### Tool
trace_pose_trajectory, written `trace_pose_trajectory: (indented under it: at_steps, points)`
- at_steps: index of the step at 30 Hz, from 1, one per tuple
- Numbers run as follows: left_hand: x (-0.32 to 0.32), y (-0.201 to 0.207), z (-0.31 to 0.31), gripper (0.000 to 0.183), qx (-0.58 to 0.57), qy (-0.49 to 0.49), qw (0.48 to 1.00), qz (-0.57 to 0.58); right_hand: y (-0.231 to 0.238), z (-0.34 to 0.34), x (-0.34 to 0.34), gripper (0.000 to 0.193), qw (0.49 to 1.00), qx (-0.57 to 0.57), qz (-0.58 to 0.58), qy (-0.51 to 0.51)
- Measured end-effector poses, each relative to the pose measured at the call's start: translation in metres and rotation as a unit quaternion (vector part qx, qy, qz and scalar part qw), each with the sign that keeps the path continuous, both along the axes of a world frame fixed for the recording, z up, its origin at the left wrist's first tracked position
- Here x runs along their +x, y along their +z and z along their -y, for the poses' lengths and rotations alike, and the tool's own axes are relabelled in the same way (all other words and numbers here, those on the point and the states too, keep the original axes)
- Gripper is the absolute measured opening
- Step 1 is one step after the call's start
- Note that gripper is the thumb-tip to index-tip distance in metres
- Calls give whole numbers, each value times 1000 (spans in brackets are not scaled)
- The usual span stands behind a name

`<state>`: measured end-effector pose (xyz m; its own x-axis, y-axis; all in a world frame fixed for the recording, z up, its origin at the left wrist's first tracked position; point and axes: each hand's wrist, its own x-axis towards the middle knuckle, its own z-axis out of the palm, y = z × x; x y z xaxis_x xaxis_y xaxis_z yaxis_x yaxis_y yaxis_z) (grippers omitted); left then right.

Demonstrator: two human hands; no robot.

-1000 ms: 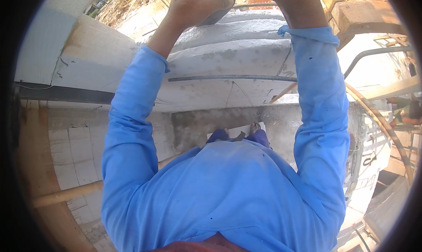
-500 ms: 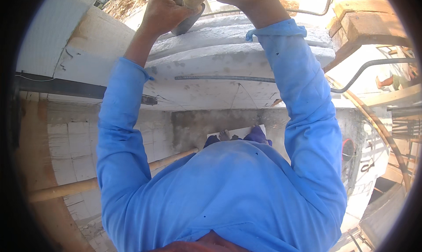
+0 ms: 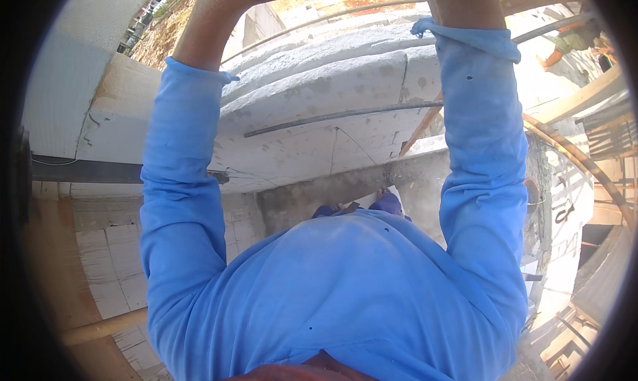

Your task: The person applies mortar to a wall with a trowel, positions a lightweight concrete block onto the mortar, and verifies the alignment using a level.

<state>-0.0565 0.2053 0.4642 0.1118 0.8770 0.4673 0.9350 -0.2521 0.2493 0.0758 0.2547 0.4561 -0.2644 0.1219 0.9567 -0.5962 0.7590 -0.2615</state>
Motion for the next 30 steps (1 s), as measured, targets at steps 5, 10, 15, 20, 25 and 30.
trace_pose_trajectory:
  at_steps: [5,10,15,20,25,30]
  points:
    - [5,-13,24,25,110,-104,978,145,-10,20,7,7,958,188,-60,-210]
    - [-30,-41,66,21,-198,-61,830,518,-76,69,-39,11,899,352,-124,-228]
    - [-33,-55,94,22,-231,-70,838,490,-128,99,-66,23,910,344,-124,-197]
    - [-81,-34,106,18,-133,216,967,37,-171,101,-14,19,953,199,26,-226]
    - [-104,-49,142,17,-128,236,939,-215,-238,92,46,24,962,-26,179,-206]
    - [-84,-78,139,17,-83,328,886,-318,-334,97,73,17,916,-131,300,-232]
